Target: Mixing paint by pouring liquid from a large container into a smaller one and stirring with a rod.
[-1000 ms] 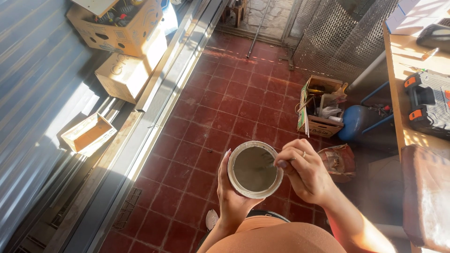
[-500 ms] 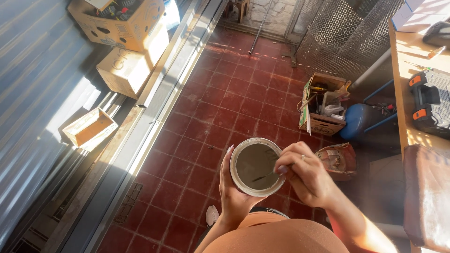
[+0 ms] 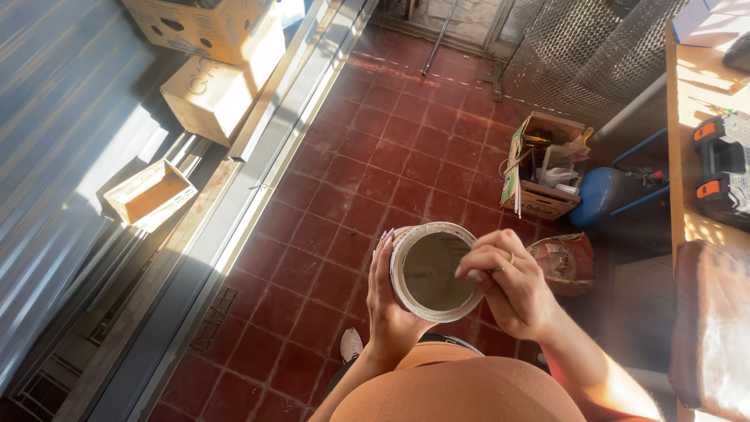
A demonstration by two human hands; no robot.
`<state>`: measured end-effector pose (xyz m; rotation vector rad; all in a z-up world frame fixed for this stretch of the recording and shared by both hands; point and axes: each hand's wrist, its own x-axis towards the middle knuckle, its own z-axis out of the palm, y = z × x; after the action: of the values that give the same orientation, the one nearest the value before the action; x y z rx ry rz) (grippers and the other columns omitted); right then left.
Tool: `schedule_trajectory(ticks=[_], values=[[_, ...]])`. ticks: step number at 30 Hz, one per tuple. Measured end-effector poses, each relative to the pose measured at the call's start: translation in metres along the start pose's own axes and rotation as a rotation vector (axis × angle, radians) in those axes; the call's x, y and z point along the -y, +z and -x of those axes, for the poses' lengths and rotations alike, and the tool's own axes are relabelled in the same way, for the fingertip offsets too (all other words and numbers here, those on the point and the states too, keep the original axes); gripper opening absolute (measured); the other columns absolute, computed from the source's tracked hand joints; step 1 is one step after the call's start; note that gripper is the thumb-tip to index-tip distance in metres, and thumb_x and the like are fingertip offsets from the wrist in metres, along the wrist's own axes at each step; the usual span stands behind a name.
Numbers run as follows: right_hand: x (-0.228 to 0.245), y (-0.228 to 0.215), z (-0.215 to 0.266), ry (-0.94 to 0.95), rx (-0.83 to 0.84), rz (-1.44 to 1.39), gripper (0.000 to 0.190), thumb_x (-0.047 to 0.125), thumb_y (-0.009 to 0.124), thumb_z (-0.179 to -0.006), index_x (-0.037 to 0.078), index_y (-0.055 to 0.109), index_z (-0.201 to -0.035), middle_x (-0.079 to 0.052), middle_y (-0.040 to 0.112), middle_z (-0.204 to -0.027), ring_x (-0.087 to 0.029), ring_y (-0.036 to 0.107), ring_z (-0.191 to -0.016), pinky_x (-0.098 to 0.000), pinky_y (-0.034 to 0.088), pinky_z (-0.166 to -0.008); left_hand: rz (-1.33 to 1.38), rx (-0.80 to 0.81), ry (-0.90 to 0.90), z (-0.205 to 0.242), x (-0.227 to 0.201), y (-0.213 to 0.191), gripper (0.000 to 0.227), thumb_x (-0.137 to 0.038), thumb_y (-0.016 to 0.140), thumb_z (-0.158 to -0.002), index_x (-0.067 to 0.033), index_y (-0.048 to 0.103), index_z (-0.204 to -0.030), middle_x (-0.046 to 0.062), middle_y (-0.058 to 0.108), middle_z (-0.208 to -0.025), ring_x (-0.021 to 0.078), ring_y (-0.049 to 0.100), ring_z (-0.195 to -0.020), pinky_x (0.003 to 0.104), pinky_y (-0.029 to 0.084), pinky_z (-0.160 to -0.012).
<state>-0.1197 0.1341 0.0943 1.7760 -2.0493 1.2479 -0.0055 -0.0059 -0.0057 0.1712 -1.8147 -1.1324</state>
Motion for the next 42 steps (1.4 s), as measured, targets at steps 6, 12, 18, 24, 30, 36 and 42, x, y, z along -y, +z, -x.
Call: schedule_trajectory(ticks=[6, 12, 18, 24, 30, 36, 42], values=[[-0.010, -0.002, 0.005, -0.086, -0.105, 0.206, 0.016, 0.004, 0.045, -0.104, 0.002, 0.061, -0.101, -0.003, 0.070, -0.099, -0.028, 0.057, -0.081, -0.0363, 0.050, -0.080, -0.041, -0.013, 0.068, -0.001, 0.007, 0.002, 0.104, -0.027, 0.097, -0.076, -0.0014, 0.033, -0.154, 0.020, 0.048, -0.154, 0.0406, 0.049, -0.146, 0.054, 0.045, -0.124], [-0.003, -0.007, 0.010, -0.059, -0.103, 0.195, 0.018, 0.006, 0.045, -0.103, 0.005, 0.060, -0.095, -0.002, 0.067, -0.089, -0.024, 0.056, -0.080, -0.0358, 0.045, -0.076, -0.042, -0.013, 0.050, 0.002, 0.010, 0.001, 0.111, -0.028, 0.101, -0.070, -0.0028, 0.033, -0.154, 0.021, 0.047, -0.155, 0.0413, 0.049, -0.146, 0.055, 0.046, -0.123], [0.007, 0.001, 0.004, -0.072, -0.036, 0.054, 0.019, 0.011, 0.042, -0.104, 0.005, 0.058, -0.096, -0.004, 0.069, -0.092, -0.026, 0.058, -0.078, -0.0389, 0.043, -0.077, -0.006, 0.009, 0.032, 0.001, 0.004, 0.002, 0.109, -0.032, 0.099, -0.072, -0.0009, 0.033, -0.154, 0.021, 0.046, -0.156, 0.0402, 0.049, -0.147, 0.051, 0.046, -0.124], [0.002, 0.006, 0.003, -0.111, -0.113, 0.192, 0.015, 0.006, 0.046, -0.103, 0.002, 0.060, -0.098, -0.007, 0.069, -0.090, -0.027, 0.059, -0.079, -0.0380, 0.046, -0.076, -0.002, -0.008, -0.007, -0.002, -0.003, 0.002, 0.106, -0.028, 0.098, -0.072, -0.0022, 0.034, -0.153, 0.019, 0.049, -0.154, 0.0393, 0.051, -0.145, 0.051, 0.046, -0.122], [0.002, -0.003, 0.013, -0.095, -0.147, 0.256, 0.017, 0.008, 0.044, -0.103, 0.005, 0.058, -0.095, -0.004, 0.068, -0.087, -0.025, 0.056, -0.076, -0.0373, 0.042, -0.072, -0.005, -0.043, 0.053, -0.002, 0.004, 0.003, 0.111, -0.026, 0.102, -0.068, -0.0029, 0.034, -0.153, 0.018, 0.050, -0.152, 0.0405, 0.050, -0.145, 0.056, 0.044, -0.125], [0.016, -0.005, 0.007, -0.040, -0.060, 0.032, 0.023, 0.012, 0.042, -0.103, 0.004, 0.060, -0.091, -0.006, 0.067, -0.083, -0.027, 0.058, -0.076, -0.0356, 0.049, -0.075, -0.019, -0.017, 0.031, 0.003, 0.000, 0.004, 0.108, -0.027, 0.099, -0.071, -0.0009, 0.033, -0.153, 0.020, 0.049, -0.153, 0.0395, 0.051, -0.145, 0.052, 0.047, -0.123], [0.017, 0.003, 0.005, -0.077, -0.079, 0.096, 0.017, 0.010, 0.045, -0.103, 0.003, 0.060, -0.101, -0.009, 0.070, -0.094, -0.029, 0.059, -0.081, -0.0381, 0.049, -0.079, -0.005, 0.014, 0.019, 0.009, 0.004, 0.003, 0.108, -0.032, 0.096, -0.075, -0.0036, 0.030, -0.156, 0.019, 0.044, -0.158, 0.0414, 0.045, -0.149, 0.056, 0.044, -0.124]])
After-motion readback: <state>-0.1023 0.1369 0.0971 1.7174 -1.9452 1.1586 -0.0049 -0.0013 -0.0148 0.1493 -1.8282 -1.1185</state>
